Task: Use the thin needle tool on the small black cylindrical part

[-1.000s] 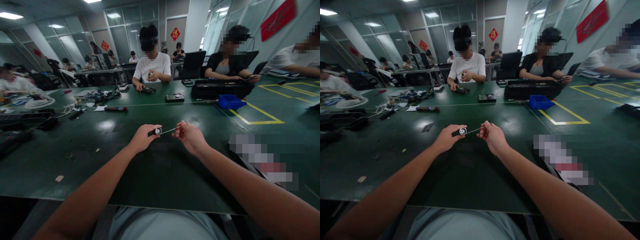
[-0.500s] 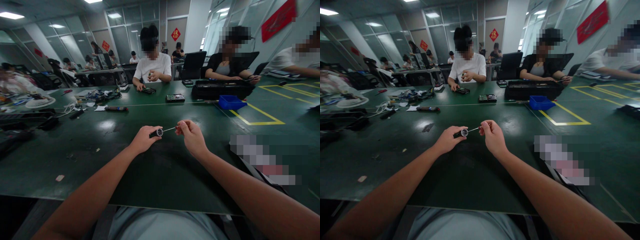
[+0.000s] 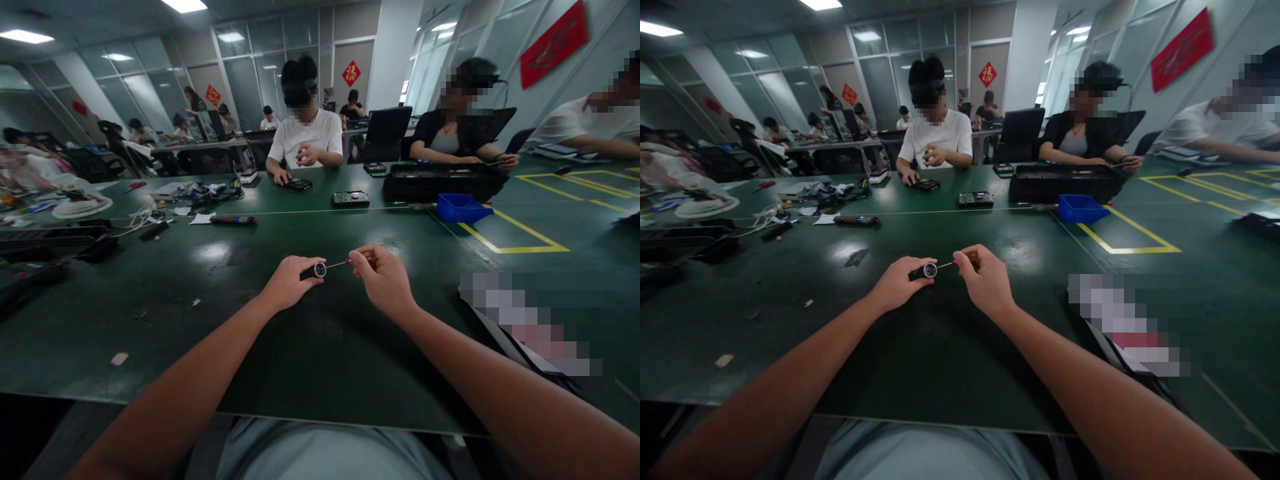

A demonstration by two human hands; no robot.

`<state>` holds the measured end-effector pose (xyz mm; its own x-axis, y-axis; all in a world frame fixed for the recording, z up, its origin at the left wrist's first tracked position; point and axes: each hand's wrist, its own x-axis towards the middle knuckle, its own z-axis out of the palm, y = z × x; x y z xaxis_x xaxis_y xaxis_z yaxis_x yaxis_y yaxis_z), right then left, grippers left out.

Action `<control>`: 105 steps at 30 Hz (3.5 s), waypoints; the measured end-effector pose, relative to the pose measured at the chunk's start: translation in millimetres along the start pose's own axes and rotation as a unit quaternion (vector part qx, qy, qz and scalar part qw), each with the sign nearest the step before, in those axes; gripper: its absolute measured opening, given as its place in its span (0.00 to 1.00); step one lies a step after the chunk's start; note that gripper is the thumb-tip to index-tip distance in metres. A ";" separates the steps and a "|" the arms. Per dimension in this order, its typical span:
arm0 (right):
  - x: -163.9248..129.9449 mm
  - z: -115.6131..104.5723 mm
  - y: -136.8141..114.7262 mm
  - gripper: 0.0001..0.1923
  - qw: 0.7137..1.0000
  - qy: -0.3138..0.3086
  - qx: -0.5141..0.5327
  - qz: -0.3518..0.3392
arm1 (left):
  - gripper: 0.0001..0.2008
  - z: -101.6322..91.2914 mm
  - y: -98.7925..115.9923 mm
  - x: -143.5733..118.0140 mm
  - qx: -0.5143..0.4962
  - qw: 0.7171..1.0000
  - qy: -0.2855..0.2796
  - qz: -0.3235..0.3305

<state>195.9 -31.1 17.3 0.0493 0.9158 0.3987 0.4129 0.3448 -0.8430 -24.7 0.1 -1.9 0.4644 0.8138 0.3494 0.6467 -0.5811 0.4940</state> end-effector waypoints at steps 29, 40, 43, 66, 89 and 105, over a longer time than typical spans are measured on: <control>-2.1 5.5 9.9 0.12 0.999 -0.027 0.030 -0.006 | 0.20 0.6 -4.1 0.3 0.001 1.000 0.000 -0.005; -4.0 5.3 3.8 0.15 0.999 -0.031 0.030 -0.005 | 0.20 0.6 -5.0 0.3 0.010 1.000 -0.004 0.001; -4.5 5.7 3.5 0.12 0.999 -0.017 0.035 -0.013 | 0.20 0.6 -4.9 0.2 0.009 1.000 0.001 -0.010; 12.3 16.1 26.2 0.12 0.925 0.039 0.335 0.176 | 0.21 -0.2 1.2 2.7 0.043 0.999 -0.023 0.020; -1.1 -0.2 -2.3 0.17 1.000 0.008 -0.022 0.012 | 0.21 1.8 -0.3 0.0 0.029 0.999 -0.013 0.003; -3.7 0.0 -4.8 0.16 0.996 -0.037 -0.068 -0.039 | 0.20 1.0 -0.1 -0.1 0.025 1.000 -0.007 -0.013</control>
<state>193.7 -36.1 19.9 -0.0535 0.9017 0.4291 0.5320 0.3894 -0.7519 -24.2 0.0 -2.8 0.4552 0.8288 0.3255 0.6879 -0.5594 0.4624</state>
